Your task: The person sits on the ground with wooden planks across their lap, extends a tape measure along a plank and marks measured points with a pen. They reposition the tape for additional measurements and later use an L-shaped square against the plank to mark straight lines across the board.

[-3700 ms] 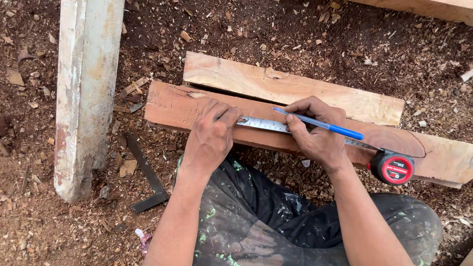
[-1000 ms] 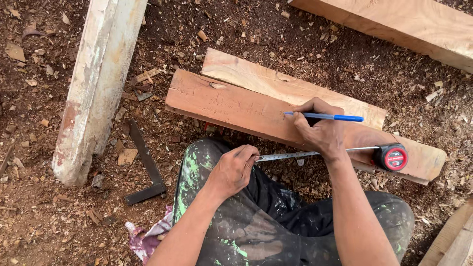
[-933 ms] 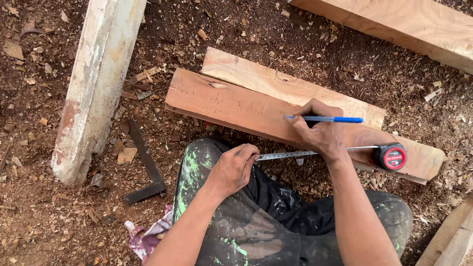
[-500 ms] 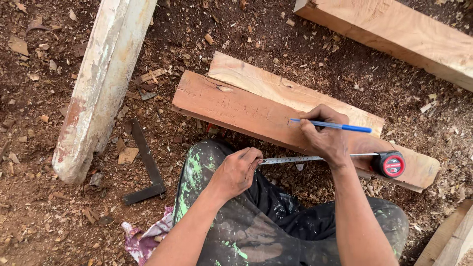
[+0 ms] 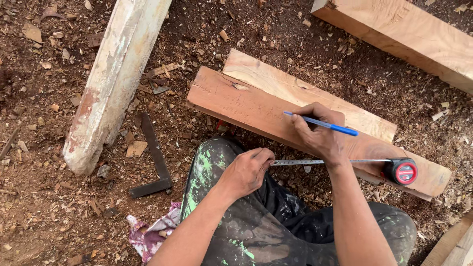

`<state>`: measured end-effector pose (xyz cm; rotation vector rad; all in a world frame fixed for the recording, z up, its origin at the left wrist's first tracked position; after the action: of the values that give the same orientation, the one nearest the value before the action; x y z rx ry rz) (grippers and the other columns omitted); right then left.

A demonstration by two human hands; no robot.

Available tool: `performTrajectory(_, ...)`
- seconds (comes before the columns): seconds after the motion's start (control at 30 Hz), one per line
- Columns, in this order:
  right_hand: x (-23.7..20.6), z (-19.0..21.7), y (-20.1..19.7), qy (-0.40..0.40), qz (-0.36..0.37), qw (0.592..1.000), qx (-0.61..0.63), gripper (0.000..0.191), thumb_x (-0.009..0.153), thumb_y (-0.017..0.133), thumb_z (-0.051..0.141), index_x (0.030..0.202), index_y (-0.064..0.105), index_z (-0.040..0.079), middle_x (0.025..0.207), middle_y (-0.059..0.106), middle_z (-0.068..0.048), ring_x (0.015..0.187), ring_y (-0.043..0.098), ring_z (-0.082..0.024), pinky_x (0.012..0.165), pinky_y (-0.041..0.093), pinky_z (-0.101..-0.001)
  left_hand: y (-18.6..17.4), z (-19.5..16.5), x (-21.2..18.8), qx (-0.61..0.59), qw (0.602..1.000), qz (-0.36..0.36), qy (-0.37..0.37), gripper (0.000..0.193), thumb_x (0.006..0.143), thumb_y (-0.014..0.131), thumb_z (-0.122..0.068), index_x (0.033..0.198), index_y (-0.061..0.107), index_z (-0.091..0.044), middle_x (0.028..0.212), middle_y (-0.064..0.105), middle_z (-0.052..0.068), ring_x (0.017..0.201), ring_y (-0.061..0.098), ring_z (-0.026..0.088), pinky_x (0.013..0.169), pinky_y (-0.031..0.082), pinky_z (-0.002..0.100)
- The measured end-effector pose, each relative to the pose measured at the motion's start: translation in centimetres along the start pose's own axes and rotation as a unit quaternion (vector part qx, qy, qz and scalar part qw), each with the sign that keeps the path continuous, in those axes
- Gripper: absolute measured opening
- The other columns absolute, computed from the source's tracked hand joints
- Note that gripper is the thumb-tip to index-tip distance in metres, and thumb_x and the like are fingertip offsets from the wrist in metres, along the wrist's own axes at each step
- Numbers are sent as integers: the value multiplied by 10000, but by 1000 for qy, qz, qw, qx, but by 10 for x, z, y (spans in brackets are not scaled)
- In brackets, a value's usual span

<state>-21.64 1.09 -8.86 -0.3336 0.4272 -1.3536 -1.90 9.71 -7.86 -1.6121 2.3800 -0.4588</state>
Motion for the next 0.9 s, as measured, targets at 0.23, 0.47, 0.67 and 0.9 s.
performTrajectory(0.23, -12, -19, -30, 23, -64, 998, 15, 83, 924, 677, 76, 933, 717, 4, 810, 733, -69, 705, 660, -89, 623, 529, -229, 0, 4, -4, -4, 1000, 7, -16, 106, 952, 624, -16, 1054, 612, -38, 943, 682, 156, 878, 681, 398, 720, 560, 472)
performTrajectory(0.47, -22, -36, -26, 29, -45, 999, -7, 92, 967, 722, 95, 970, 718, 3, 833, 714, -74, 735, 623, -93, 648, 499, -230, 8, 10, -6, 0, 1000, 0, -12, 106, 954, 640, -40, 1058, 619, -42, 970, 695, 165, 893, 681, 416, 732, 559, 484)
performTrajectory(0.67, -26, -47, -26, 40, -18, 998, -47, 74, 936, 694, 82, 954, 705, 11, 846, 716, -74, 727, 630, -115, 633, 520, -251, 11, 16, -9, -3, 1000, 2, -12, 99, 982, 622, -57, 1080, 612, -45, 989, 699, 150, 916, 699, 389, 772, 582, 462)
performTrajectory(0.9, -24, -40, -16, 56, 11, 998, -1, 116, 973, 725, 114, 1030, 729, 13, 837, 705, -61, 713, 566, -94, 599, 437, -231, 19, 20, -11, -6, 1000, 12, -24, 104, 978, 628, -61, 1080, 609, -48, 975, 698, 143, 911, 697, 385, 775, 576, 465)
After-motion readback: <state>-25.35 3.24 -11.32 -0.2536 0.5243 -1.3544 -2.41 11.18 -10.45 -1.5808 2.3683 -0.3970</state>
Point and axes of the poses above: each hand's wrist, its own x-axis towards the middle knuckle, its own y-axis out of the palm, z = x × y, the point moved 4 cm from there along x, towards the middle knuckle
